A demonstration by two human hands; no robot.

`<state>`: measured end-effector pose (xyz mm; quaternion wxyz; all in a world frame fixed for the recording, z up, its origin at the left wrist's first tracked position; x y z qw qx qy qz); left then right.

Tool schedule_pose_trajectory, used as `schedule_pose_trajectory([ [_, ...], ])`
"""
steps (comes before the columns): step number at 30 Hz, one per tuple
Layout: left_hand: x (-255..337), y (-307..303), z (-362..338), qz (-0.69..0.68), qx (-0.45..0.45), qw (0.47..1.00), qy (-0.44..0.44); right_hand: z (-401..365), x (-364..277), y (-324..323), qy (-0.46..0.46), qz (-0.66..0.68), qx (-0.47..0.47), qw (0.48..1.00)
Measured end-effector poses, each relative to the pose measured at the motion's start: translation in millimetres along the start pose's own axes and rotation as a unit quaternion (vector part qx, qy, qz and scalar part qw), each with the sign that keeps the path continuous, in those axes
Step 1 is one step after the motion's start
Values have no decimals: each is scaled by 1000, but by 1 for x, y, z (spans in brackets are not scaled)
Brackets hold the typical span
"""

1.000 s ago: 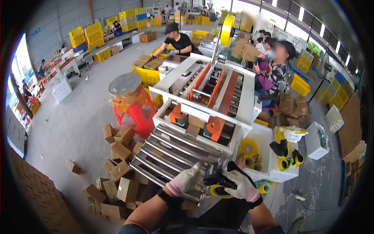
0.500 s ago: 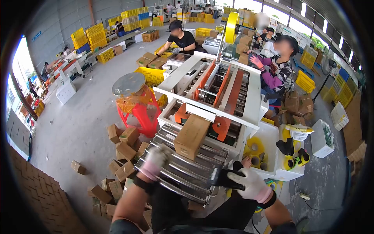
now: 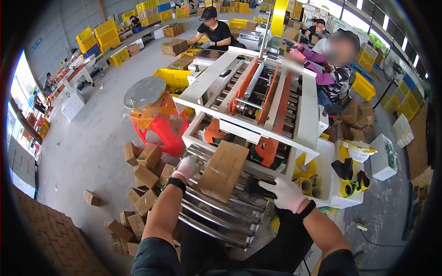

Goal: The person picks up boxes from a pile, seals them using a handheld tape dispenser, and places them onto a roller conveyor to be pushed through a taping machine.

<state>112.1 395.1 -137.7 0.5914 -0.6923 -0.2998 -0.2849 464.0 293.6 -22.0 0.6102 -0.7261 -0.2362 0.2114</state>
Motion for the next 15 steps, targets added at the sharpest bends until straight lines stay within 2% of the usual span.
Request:
schedule_pose_trajectory([
  [1, -8, 28, 0, -84, -42, 995, -23, 13, -5, 2, -11, -5, -3, 1000],
  [2, 3, 42, -7, -155, -79, 984, 48, 23, -17, -3, -7, -4, -40, 999],
  [3, -55, 74, 11, -321, -115, 939, -35, 31, -25, -13, 2, -6, -73, 997],
  [4, -73, 81, 17, -311, -135, 941, 13, 34, -25, -7, -20, -13, -58, 998],
  [6, -98, 91, 14, -99, -160, 964, 187, 27, -29, 11, -44, -14, -33, 998],
  [7, -128, 106, 20, 41, -147, 943, 295, 23, -34, 13, -54, -1, -26, 998],
  [9, -88, 84, 0, -109, -190, 960, 176, 10, -47, 11, -35, 22, -63, 997],
  [11, -81, 76, -18, -178, -203, 954, 133, 2, -59, 24, -49, 5, -71, 996],
  [12, -118, 94, -19, -256, -214, 939, 80, -4, -66, 25, -57, -1, -58, 997],
  [14, -152, 104, -30, -315, -170, 933, 27, -16, -80, 21, -62, -4, -46, 997],
  [15, -137, 91, -44, -254, -134, 957, 27, -23, -87, 9, -56, 3, -95, 994],
])
Point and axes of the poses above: each hand's wrist, its own z-axis towards the middle knuckle, its own y-axis out of the palm, x = y × z, the point moved 6 cm from there along z, towards the middle knuckle, and after that the axes turned 13 degrees about -z, right-handed, at the moved point
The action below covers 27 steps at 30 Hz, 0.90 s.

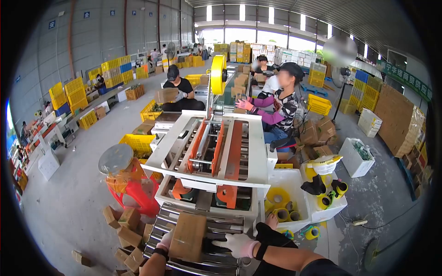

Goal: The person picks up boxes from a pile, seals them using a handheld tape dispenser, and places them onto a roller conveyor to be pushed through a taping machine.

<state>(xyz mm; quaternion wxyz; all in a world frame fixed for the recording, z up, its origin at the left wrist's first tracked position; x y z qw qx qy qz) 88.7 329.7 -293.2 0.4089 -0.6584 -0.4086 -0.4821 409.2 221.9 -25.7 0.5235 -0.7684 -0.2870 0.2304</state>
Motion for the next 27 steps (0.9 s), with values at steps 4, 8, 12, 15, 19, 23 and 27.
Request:
schedule_pose_trajectory([
  [4, 112, 15, -45, 338, 28, 941, -7, -10, -11, -2, 1, 16, -11, 1000],
  [8, 197, 13, -74, 96, 108, 989, -21, -8, -9, 1, 4, 22, -7, 1000],
  [12, 287, 88, -103, 316, 60, 944, -81, 7, -5, 10, 3, 91, 15, 996],
  [15, 288, 96, -103, 396, 65, 907, -130, 16, 2, 10, -25, 124, -42, 991],
  [19, 287, 102, -107, 446, 75, 883, -121, 5, -3, 2, -30, 138, -116, 983],
  [23, 281, 83, -126, 398, 124, 905, -82, -29, 2, -10, -2, 195, -142, 971],
  [27, 254, 2, -207, 254, 263, 931, -8, -73, 44, 0, -11, 385, 32, 922],
])
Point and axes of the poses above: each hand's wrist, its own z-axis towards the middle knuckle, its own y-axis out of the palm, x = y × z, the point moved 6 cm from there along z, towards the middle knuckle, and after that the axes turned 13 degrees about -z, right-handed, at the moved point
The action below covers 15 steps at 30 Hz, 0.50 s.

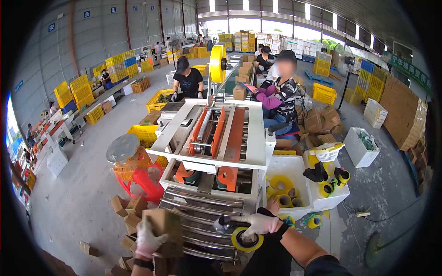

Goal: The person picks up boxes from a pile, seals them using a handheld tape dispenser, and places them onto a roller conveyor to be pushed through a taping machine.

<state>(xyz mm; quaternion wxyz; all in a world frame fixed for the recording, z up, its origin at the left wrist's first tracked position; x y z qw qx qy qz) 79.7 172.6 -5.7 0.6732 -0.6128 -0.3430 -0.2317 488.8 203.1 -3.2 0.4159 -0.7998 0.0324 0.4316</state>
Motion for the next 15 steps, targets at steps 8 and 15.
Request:
schedule_pose_trajectory([
  [8, -71, -76, -82, 147, 94, 984, -19, -36, -32, 9, -92, -91, 226, 966],
  [15, 52, 136, -97, -666, -318, 619, -269, -42, -75, 53, -140, -219, 181, 949],
])
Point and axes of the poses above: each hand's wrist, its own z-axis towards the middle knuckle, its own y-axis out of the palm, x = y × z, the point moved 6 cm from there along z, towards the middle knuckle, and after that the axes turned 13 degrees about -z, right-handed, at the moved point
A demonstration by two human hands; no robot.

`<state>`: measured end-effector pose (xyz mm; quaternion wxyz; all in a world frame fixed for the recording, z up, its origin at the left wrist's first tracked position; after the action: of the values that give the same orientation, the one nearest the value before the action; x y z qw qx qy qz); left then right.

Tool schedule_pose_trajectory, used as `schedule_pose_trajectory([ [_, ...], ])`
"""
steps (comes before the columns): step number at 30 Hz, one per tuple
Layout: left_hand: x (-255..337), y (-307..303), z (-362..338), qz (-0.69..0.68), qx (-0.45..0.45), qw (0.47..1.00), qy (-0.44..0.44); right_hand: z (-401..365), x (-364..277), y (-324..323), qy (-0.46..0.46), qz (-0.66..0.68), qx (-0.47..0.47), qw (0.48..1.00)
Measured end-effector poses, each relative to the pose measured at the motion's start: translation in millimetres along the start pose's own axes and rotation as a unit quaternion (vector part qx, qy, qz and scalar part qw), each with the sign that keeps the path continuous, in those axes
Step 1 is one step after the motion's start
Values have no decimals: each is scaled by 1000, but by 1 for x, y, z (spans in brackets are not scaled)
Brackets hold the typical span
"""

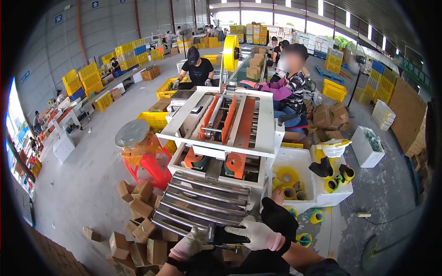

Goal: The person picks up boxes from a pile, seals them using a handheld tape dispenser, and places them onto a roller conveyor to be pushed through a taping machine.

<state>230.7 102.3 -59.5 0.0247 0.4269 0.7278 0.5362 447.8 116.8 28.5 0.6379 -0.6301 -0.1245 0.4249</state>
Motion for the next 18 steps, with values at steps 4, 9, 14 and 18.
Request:
schedule_pose_trajectory([
  [4, -14, -15, 16, 48, -21, 999, 0, -12, 0, 0, 8, -17, -13, 1000],
  [9, -20, -9, 13, 49, 2, 999, 3, -14, -1, -3, 6, -35, -20, 999],
  [14, -22, -14, 18, 63, 35, 997, 7, -16, 1, -2, 33, -34, -46, 998],
  [18, -16, -4, 20, 109, 72, 990, 48, -8, -3, -11, 31, -32, -43, 998],
])
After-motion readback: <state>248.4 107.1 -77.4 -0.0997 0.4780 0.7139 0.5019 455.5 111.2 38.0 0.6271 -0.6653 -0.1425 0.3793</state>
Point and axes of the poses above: each hand's wrist, its own z-axis towards the middle knuckle, its own y-axis out of the palm, x = y × z, the point moved 6 cm from there along z, towards the middle knuckle, and after that the axes turned 13 degrees about -z, right-handed, at the moved point
